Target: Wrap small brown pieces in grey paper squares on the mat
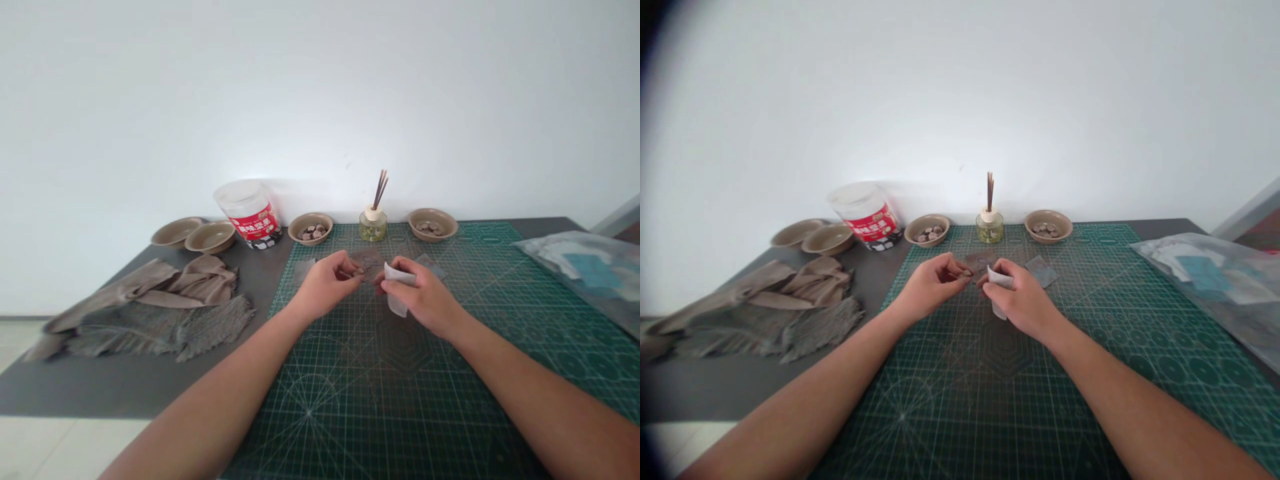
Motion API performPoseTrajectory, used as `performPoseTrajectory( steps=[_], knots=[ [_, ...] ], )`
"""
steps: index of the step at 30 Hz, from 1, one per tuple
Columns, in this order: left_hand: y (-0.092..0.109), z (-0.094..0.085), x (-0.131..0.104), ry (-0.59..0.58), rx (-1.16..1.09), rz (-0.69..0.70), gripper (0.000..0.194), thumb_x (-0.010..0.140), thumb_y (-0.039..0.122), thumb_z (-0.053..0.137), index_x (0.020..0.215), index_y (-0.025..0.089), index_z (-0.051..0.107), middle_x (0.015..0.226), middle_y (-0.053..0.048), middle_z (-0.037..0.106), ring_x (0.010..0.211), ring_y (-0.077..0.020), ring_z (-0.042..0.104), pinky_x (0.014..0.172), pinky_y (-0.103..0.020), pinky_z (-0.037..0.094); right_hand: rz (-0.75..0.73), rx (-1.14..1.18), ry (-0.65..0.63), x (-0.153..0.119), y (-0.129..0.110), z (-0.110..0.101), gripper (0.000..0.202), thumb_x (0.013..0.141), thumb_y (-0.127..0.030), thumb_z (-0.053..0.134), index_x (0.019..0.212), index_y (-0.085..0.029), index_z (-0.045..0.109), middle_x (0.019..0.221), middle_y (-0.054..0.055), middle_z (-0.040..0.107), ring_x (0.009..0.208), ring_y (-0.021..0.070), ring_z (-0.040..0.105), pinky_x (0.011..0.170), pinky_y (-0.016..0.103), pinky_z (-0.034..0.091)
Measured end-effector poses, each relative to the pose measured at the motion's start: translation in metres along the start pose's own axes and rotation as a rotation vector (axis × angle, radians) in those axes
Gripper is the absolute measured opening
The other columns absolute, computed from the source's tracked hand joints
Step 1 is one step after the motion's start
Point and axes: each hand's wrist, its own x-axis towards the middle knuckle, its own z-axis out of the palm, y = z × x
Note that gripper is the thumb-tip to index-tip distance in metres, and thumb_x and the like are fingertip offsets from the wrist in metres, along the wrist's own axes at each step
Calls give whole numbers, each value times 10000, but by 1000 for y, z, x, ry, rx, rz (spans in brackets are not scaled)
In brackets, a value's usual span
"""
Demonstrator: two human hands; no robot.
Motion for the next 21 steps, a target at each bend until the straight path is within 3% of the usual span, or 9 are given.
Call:
performPoseTrajectory(
  steps=[3,6,10,15,21],
  knots=[
    [-1,3,0,-16,-87,7,241,788,291,719,713,181,518,979,-64,717,818,-163,659,692,-284,508,32,-21,54,0,2,4,106,838,-290,625,915,-221,600,804,4,685,702,178,632,602,264,467],
    [-2,4,0,-70,-169,-16,259,773,285,751,725,180,520,890,-38,706,720,-131,627,636,-260,479,33,-51,63,-1,4,6,147,831,-312,642,933,-220,591,747,-6,673,644,175,611,561,263,451],
    [0,5,-1,-162,-314,-53,259,735,276,804,789,175,571,762,-1,673,677,-122,618,627,-253,474,-28,-132,84,-2,2,4,148,832,-320,661,920,-203,635,772,-2,684,679,175,606,602,272,442],
    [5,4,-1,-242,-421,-102,258,712,235,825,891,169,652,840,-31,717,779,-149,667,747,-296,519,-103,-186,59,-4,-3,2,125,832,-302,675,904,-202,695,811,-9,696,734,177,614,657,273,438],
    [8,2,-2,-264,-362,-133,240,705,287,839,818,164,666,714,1,680,634,-122,613,604,-253,472,-156,-231,37,-7,-4,5,106,853,-307,693,913,-232,739,773,-36,694,692,155,606,637,256,419]
  ],
)
